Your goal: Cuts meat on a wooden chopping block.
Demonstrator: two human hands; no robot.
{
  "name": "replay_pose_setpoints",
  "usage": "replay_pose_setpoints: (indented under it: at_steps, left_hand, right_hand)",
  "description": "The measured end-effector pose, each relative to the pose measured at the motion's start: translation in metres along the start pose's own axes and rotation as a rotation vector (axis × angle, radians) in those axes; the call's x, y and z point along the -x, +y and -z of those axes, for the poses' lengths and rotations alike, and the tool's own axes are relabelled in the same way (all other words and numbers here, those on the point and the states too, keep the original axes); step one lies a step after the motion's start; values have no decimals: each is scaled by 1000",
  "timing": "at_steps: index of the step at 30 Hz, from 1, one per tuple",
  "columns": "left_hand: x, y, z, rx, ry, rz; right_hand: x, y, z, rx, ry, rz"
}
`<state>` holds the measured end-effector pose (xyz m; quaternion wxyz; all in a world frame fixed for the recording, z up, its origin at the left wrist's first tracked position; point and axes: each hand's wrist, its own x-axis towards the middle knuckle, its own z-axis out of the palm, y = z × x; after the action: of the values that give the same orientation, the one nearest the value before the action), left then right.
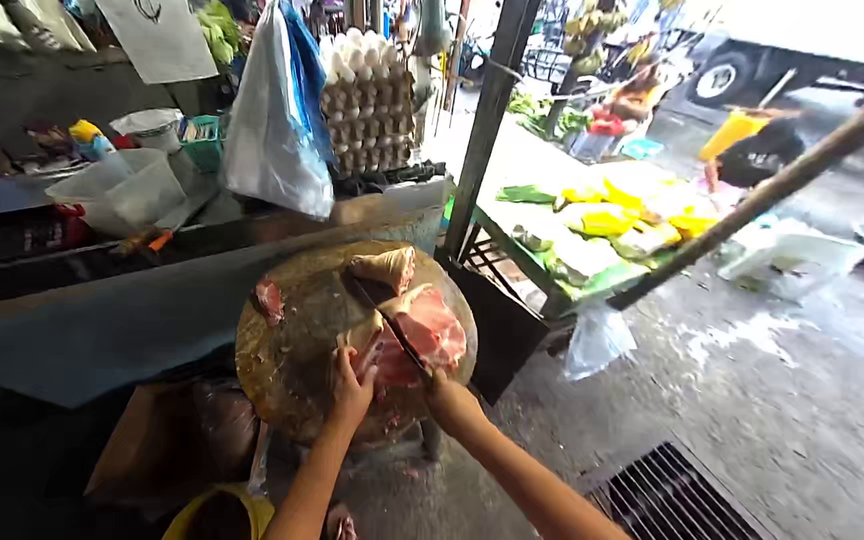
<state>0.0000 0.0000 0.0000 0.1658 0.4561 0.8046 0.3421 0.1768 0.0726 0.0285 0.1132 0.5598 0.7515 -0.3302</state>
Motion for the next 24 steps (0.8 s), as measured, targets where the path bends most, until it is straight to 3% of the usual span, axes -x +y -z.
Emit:
replay_pose_setpoints:
  at_steps: [5, 10, 17, 19, 24]
  left_hand:
    - [-34, -1, -9, -282, -313, -66]
    - [-35, -13, -12, -290, -340, -124]
    - [-28, -25, -24, -307, -237, -159]
    - [-28, -26, -23, -277, -195, -199]
    - [-25, -22, -21, -296, -222, -142]
  right_hand:
    - [1, 0, -6, 16, 17, -9]
    - [-55, 63, -75, -132, 145, 47]
    - [-1, 41, -9, -187, 86, 118]
    - [37, 26, 28, -255, 250, 319]
    - [127, -45, 149, -454, 997, 1223]
